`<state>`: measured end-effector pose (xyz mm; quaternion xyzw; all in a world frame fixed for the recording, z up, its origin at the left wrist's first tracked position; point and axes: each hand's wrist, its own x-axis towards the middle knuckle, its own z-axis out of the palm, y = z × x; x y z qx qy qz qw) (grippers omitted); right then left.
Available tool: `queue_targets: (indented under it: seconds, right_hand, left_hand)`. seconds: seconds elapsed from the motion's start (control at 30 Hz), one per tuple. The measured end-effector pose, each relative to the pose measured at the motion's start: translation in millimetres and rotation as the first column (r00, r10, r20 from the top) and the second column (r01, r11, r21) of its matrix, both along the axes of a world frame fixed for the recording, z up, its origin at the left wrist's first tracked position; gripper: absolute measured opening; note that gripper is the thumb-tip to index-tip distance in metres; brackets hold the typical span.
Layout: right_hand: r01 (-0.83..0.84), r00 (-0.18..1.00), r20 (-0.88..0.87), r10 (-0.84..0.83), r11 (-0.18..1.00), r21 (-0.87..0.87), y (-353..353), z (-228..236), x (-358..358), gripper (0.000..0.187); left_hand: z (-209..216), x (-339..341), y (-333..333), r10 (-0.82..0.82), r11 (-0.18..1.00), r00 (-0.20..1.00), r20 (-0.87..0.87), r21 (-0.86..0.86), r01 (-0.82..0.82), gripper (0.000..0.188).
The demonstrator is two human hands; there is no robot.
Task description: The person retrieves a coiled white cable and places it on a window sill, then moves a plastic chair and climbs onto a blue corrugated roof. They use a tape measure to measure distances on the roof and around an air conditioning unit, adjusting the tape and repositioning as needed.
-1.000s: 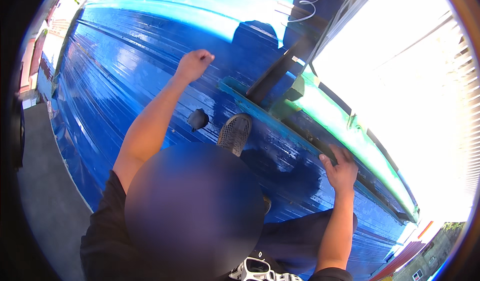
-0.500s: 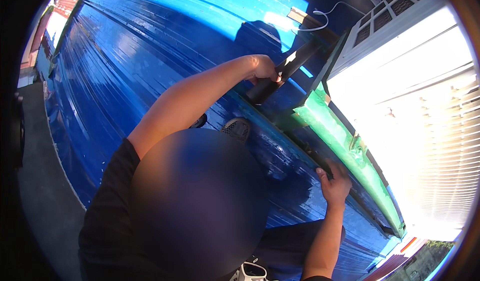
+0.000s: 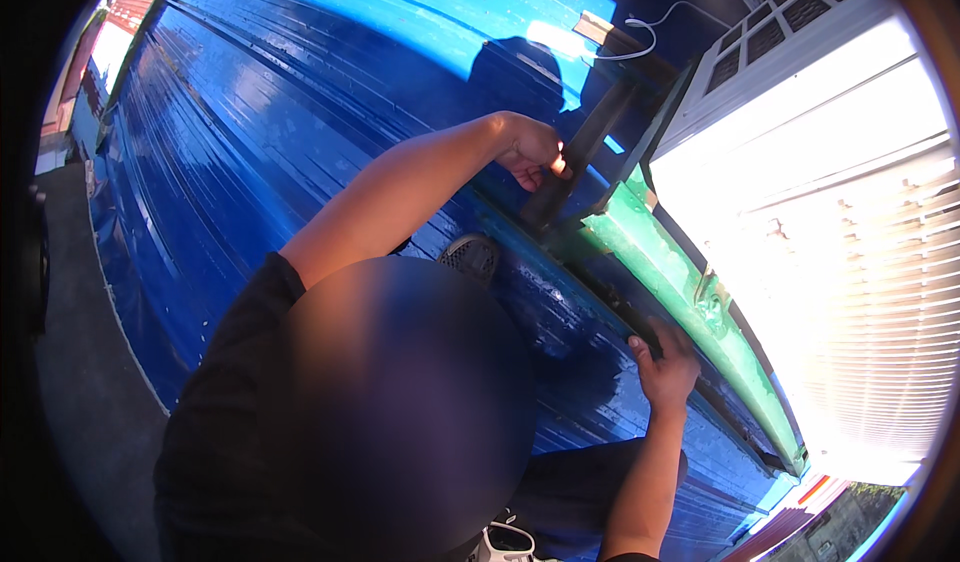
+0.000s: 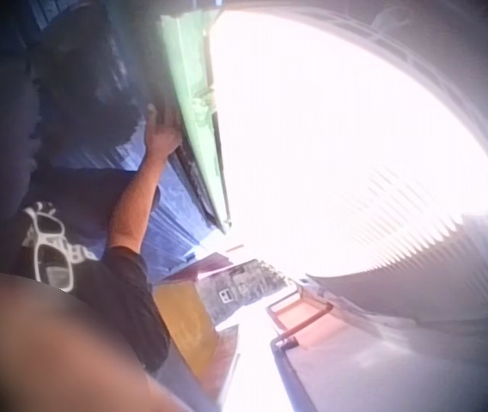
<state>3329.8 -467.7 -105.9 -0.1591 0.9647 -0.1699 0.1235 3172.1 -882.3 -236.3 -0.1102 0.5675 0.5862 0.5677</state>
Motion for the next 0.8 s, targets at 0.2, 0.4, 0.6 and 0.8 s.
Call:
queue_targets:
  seconds: [0.2, 0.4, 0.6, 0.8]
  right_hand:
    - [-0.024, 1.000, -0.019, 0.024, 1.000, 0.013, 3.7, -2.7, -0.3, 0.047]
    - [-0.019, 1.000, 0.003, 0.019, 1.000, 0.009, 3.5, -2.4, -0.7, 0.048]
    - [-0.022, 1.000, 0.000, 0.022, 1.000, 0.012, 4.7, -2.4, -1.5, 0.048]
    - [-0.025, 1.000, 0.003, 0.025, 0.999, 0.026, 5.5, -2.8, -1.1, 0.049]
  left_hand:
    - [-15.3, -0.5, 6.0, -0.008, 0.996, 1.000, -0.009, 0.088, 0.009, 0.026]
    - [-15.2, -3.1, 9.2, 0.034, 0.999, 0.999, -0.039, 0.041, -0.032, 0.028]
    - [-8.5, -3.0, 8.9, 0.012, 0.998, 0.997, -0.082, -0.067, -0.017, 0.033]
    - [-5.8, -1.0, 10.0, 0.023, 0.997, 0.996, -0.089, -0.074, -0.030, 0.033]
